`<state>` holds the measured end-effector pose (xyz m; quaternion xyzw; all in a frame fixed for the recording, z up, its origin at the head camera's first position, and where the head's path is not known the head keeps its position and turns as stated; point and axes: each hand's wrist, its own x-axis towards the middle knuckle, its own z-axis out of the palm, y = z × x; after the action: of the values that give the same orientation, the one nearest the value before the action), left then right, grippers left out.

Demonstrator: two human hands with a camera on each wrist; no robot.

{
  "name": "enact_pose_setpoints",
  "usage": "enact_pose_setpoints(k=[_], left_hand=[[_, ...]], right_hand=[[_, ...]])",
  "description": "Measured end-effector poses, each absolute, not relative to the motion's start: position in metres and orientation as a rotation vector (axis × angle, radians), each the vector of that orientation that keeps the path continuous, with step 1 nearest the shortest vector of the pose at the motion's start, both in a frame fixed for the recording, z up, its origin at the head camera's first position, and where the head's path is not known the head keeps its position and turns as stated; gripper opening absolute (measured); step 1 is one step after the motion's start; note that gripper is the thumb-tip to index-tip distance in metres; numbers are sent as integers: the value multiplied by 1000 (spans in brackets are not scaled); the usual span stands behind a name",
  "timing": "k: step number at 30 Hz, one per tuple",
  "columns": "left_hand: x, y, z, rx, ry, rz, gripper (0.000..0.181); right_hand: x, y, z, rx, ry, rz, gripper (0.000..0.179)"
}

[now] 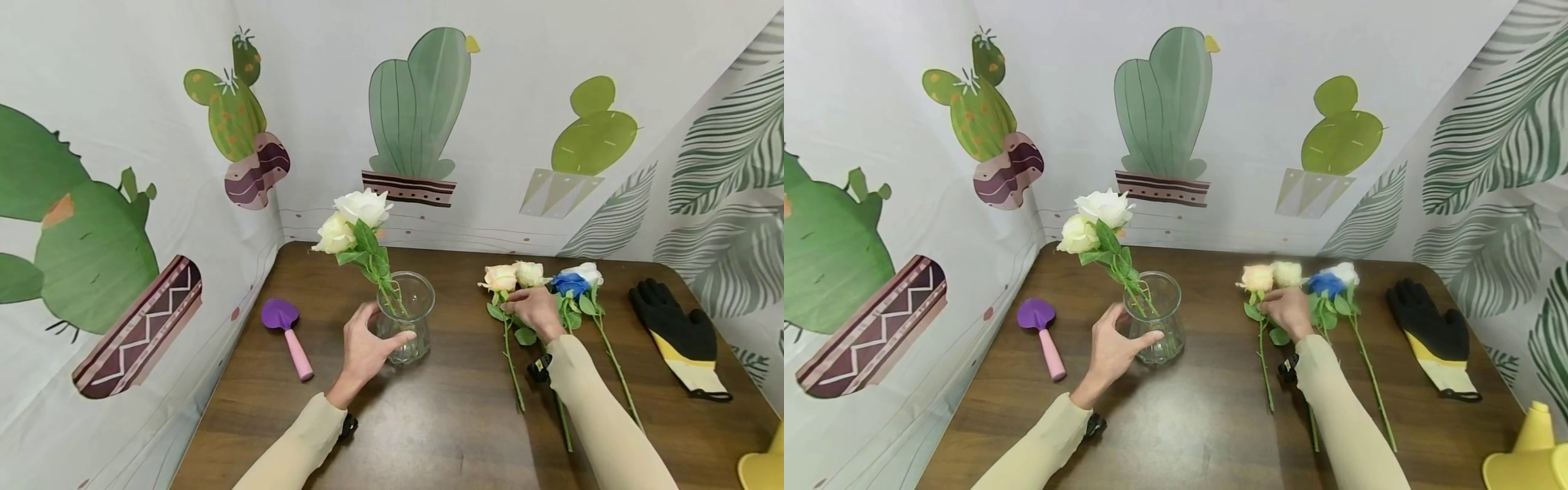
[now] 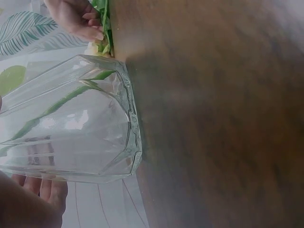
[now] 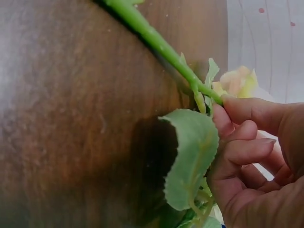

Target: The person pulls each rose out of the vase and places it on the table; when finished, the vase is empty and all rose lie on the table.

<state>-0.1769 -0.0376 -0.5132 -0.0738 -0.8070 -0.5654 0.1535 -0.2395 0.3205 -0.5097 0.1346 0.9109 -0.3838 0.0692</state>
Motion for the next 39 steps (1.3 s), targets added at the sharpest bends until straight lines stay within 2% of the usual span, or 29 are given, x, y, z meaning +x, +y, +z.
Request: enact_pose_setpoints(k=[39], left_hand=[[-177,-39,-513,-226,-2311,-1632,67]], right_hand=[[-234,315,-505,351,2905,-979,33]])
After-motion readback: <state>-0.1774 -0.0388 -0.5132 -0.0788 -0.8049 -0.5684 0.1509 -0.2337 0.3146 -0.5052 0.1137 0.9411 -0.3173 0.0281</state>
